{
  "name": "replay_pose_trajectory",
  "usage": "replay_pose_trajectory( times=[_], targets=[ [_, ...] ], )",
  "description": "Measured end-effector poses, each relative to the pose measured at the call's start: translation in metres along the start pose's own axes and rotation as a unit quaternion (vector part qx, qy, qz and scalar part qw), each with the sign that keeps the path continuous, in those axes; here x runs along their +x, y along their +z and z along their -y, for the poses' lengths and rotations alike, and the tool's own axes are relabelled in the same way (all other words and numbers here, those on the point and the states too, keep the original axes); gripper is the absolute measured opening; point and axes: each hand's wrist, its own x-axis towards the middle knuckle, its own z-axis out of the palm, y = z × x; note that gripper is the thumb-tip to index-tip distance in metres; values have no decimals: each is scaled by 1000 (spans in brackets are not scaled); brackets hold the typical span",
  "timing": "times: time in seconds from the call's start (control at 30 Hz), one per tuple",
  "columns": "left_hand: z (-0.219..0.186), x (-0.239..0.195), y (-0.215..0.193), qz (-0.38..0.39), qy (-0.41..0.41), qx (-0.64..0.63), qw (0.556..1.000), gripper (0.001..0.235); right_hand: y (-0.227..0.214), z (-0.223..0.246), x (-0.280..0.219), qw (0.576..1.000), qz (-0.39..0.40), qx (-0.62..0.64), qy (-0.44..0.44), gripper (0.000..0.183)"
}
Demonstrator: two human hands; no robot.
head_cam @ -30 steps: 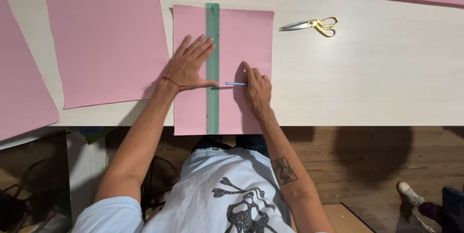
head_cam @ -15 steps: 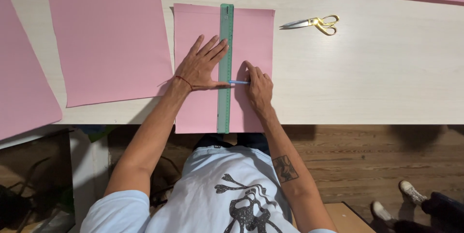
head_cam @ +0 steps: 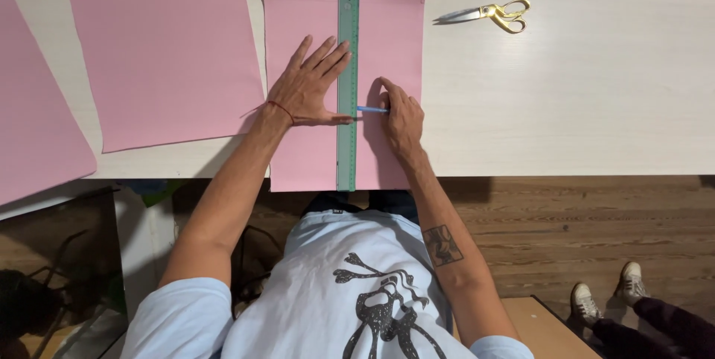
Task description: Measuring, marking, and cutting pieces of pink leather from a roll on a workshop table.
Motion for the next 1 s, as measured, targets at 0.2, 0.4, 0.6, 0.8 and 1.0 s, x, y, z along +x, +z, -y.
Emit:
replay_pose_trajectory(
  times=[0.2, 0.4, 0.6, 0.8, 1.0],
  targets=[
    [-1, 1, -3, 3, -3, 5, 1000, 139, 0, -1, 0, 1000, 7, -5, 4, 32],
    [5, 3, 5, 18, -3, -14, 1000, 138, 4, -5, 0, 1000, -7, 11, -5, 31],
    [9, 3, 15, 11, 4, -20, 1000, 142, 0, 0, 0, 1000, -6, 13, -5, 31],
    [-1, 1, 3, 11, -12, 2, 1000, 141, 0, 0, 0, 1000, 1, 10, 4, 31],
    [-1, 1, 4, 2, -12, 12, 1000, 139, -2, 1, 0, 1000, -13, 8, -11, 30]
  ],
)
